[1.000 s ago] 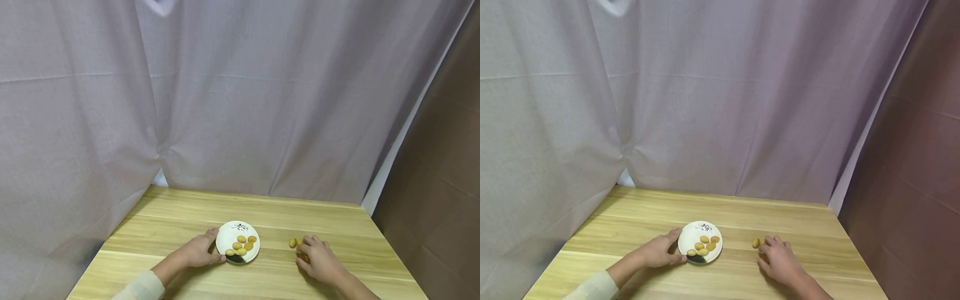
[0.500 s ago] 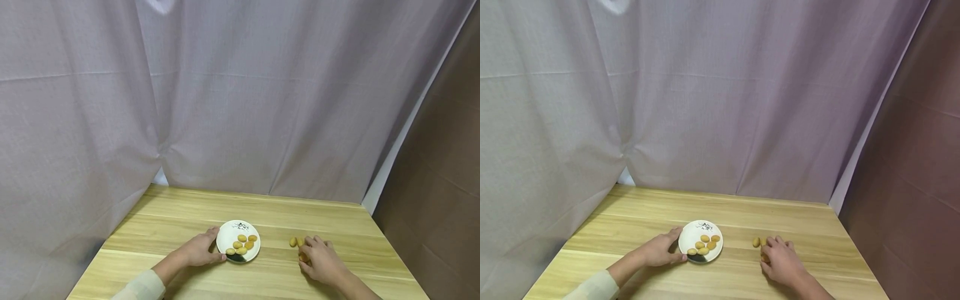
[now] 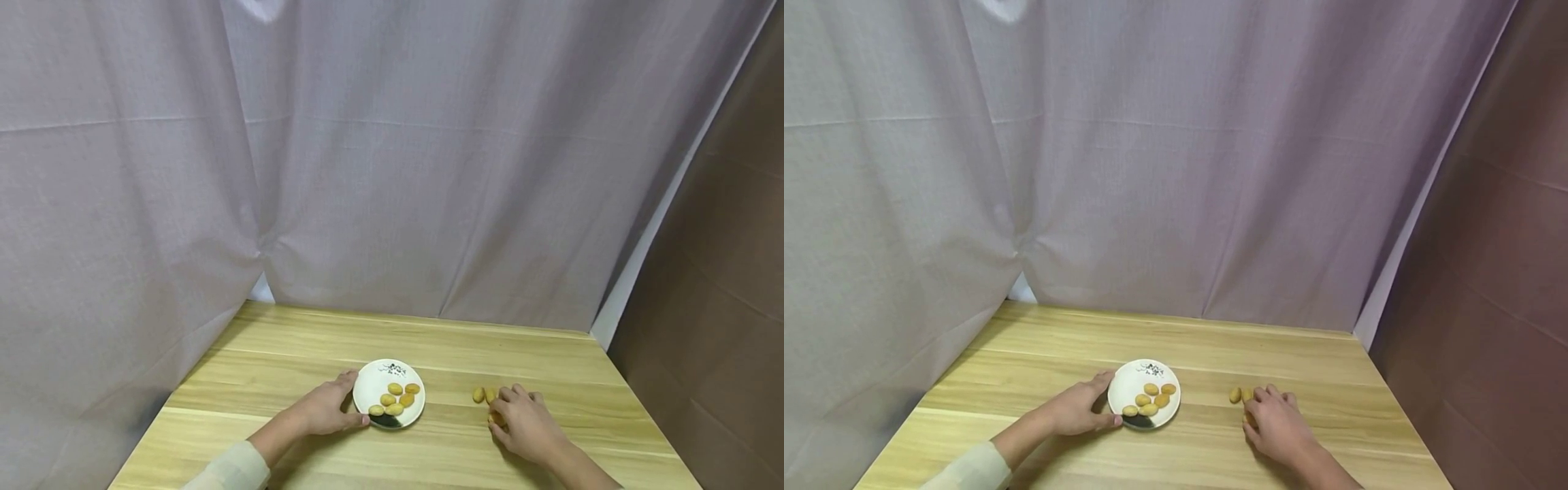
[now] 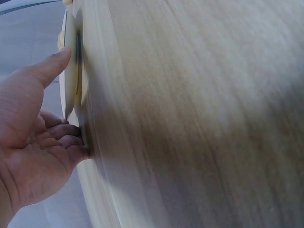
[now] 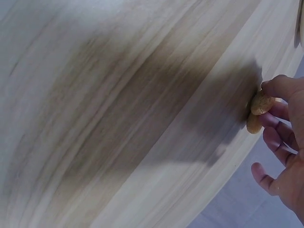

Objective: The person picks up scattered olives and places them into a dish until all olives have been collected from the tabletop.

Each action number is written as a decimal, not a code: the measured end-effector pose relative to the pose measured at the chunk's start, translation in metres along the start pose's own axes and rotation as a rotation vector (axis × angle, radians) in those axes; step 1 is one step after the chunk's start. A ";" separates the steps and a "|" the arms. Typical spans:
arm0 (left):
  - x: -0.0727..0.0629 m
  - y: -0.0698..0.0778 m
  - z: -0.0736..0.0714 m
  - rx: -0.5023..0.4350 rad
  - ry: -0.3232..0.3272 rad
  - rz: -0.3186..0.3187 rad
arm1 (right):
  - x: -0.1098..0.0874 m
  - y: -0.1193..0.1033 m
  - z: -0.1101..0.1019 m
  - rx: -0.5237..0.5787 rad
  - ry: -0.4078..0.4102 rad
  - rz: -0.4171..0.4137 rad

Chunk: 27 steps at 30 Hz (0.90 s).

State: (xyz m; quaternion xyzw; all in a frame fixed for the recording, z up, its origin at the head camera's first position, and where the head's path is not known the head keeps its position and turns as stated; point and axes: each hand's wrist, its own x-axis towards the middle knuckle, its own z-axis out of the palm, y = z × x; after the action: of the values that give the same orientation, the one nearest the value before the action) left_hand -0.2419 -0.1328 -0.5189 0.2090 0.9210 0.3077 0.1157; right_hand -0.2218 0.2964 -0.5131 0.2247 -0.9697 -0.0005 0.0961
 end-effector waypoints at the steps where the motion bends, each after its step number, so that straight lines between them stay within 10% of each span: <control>1: 0.000 0.000 0.000 0.002 0.001 0.000 | 0.000 0.000 0.000 0.000 0.001 -0.002; 27: 0.000 0.001 0.000 -0.001 -0.005 0.011 | 0.017 -0.017 -0.013 0.035 0.142 -0.066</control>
State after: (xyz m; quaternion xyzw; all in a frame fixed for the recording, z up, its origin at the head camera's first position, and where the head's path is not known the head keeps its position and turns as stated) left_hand -0.2419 -0.1325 -0.5183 0.2147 0.9193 0.3084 0.1167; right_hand -0.2266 0.2741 -0.4978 0.2578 -0.9523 0.0292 0.1606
